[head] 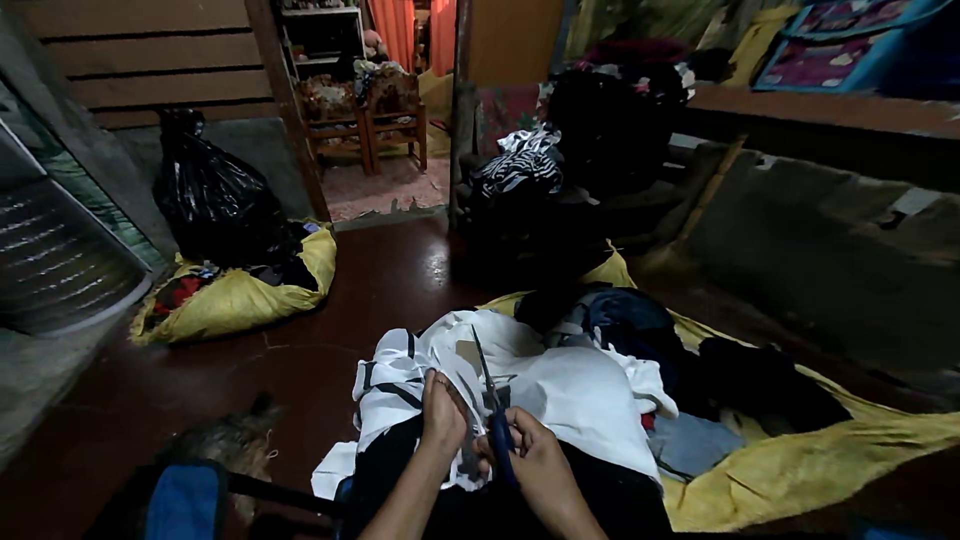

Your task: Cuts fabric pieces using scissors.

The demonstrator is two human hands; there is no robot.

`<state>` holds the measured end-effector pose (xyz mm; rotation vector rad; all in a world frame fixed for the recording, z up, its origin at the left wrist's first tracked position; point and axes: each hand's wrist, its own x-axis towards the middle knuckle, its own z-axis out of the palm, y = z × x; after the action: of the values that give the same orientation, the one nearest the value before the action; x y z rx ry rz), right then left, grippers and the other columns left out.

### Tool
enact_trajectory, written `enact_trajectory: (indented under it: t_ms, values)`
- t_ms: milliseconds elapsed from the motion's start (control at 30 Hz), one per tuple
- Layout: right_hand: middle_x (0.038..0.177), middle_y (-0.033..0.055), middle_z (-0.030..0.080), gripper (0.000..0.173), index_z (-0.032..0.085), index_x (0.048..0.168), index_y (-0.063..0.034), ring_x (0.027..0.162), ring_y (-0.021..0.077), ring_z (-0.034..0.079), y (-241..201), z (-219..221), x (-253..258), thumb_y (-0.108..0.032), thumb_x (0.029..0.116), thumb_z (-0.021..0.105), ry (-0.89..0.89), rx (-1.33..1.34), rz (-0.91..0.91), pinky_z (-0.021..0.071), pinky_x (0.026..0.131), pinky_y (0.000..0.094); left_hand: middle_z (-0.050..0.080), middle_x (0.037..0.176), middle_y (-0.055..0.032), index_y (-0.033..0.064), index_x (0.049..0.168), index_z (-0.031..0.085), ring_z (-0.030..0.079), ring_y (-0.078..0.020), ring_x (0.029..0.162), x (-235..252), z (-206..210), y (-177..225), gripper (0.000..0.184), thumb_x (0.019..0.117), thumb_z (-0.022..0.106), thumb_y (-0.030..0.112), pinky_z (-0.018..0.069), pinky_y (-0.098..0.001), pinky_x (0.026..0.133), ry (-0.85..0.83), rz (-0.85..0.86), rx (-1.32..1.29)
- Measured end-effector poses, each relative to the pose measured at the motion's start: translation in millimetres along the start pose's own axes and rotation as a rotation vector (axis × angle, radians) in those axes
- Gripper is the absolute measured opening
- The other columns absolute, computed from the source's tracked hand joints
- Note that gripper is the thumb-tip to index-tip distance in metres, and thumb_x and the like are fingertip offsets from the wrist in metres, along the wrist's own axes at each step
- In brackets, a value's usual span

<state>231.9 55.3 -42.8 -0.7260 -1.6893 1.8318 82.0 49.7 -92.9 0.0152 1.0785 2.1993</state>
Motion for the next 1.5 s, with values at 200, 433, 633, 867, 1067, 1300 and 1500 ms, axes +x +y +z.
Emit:
enact_trajectory:
  t_ms: [200,433,633,867,1067,1300,1500]
  values:
    - [0.093,0.0092,0.075,0.026,0.061,0.11,-0.0001,0.075,0.0213,0.075,-21,31,-10,-0.001,0.0877,0.073,-0.083,-0.034,-0.079,0.0653,0.065,0.0354,0.068,0.111,-0.0107,0.0092,0.129,0.055,0.067,-0.0217,0.103,1,23,82,0.055,0.1113,0.015,0.043,0.0569,-0.0455,0.087,-0.077,0.022,-0.055]
    - [0.088,0.0113,0.071,0.026,0.069,0.111,-0.0006,0.076,0.0191,0.068,15,53,-16,-0.015,0.0901,0.071,-0.142,-0.453,-0.229,0.0582,0.071,0.0392,0.057,0.06,0.0055,0.0187,0.068,0.052,0.058,-0.0055,0.055,-1,-40,138,0.035,0.0978,0.036,0.011,0.0548,-0.0256,0.057,-0.188,0.155,0.154]
    - [0.093,0.0181,0.072,0.031,0.068,0.117,0.0012,0.083,0.0319,0.071,37,67,-24,-0.018,0.0923,0.071,-0.374,-0.594,-0.101,0.0579,0.077,0.0517,0.069,0.088,-0.0075,-0.0003,0.129,0.042,0.07,-0.0146,0.072,-8,-108,145,0.056,0.0791,0.066,-0.004,0.0608,-0.0312,0.067,-0.255,0.029,0.479]
    - [0.097,0.0163,0.073,0.028,0.071,0.113,-0.001,0.087,0.0301,0.072,43,64,-21,-0.02,0.0926,0.07,-0.383,-0.663,-0.2,0.0588,0.079,0.0506,0.071,0.095,-0.0071,0.0028,0.133,0.039,0.072,-0.0163,0.078,-8,-123,146,0.071,0.0723,0.075,-0.007,0.0625,-0.0335,0.07,-0.36,-0.018,0.583]
    - [0.103,0.0112,0.073,0.035,0.071,0.109,-0.0025,0.097,0.0211,0.07,38,51,-27,-0.028,0.0861,0.08,-0.276,-0.577,-0.273,0.0591,0.086,0.0417,0.069,0.11,-0.0107,0.0049,0.143,0.032,0.073,-0.0202,0.092,-6,-128,146,0.085,0.0723,0.077,-0.008,0.0634,-0.0376,0.08,-0.393,0.018,0.521]
    - [0.088,0.0005,0.065,0.033,0.065,0.113,-0.0035,0.074,0.0064,0.059,28,15,-30,-0.031,0.0944,0.071,-0.465,-0.254,0.187,0.0515,0.067,0.0264,0.068,0.117,-0.0094,0.0082,0.146,0.028,0.072,-0.0202,0.1,-6,-132,145,0.094,0.0695,0.08,-0.008,0.062,-0.0387,0.086,-0.476,0.019,0.49]
    - [0.076,-0.0007,0.059,0.04,0.065,0.102,-0.0073,0.068,0.0085,0.057,25,3,-27,-0.045,0.1047,0.054,-0.78,-0.275,0.326,0.0493,0.064,0.0292,0.067,0.118,-0.0112,0.0083,0.146,0.029,0.071,-0.021,0.101,-6,-130,147,0.094,0.0694,0.081,-0.007,0.0615,-0.0388,0.087,-0.48,0.023,0.542]
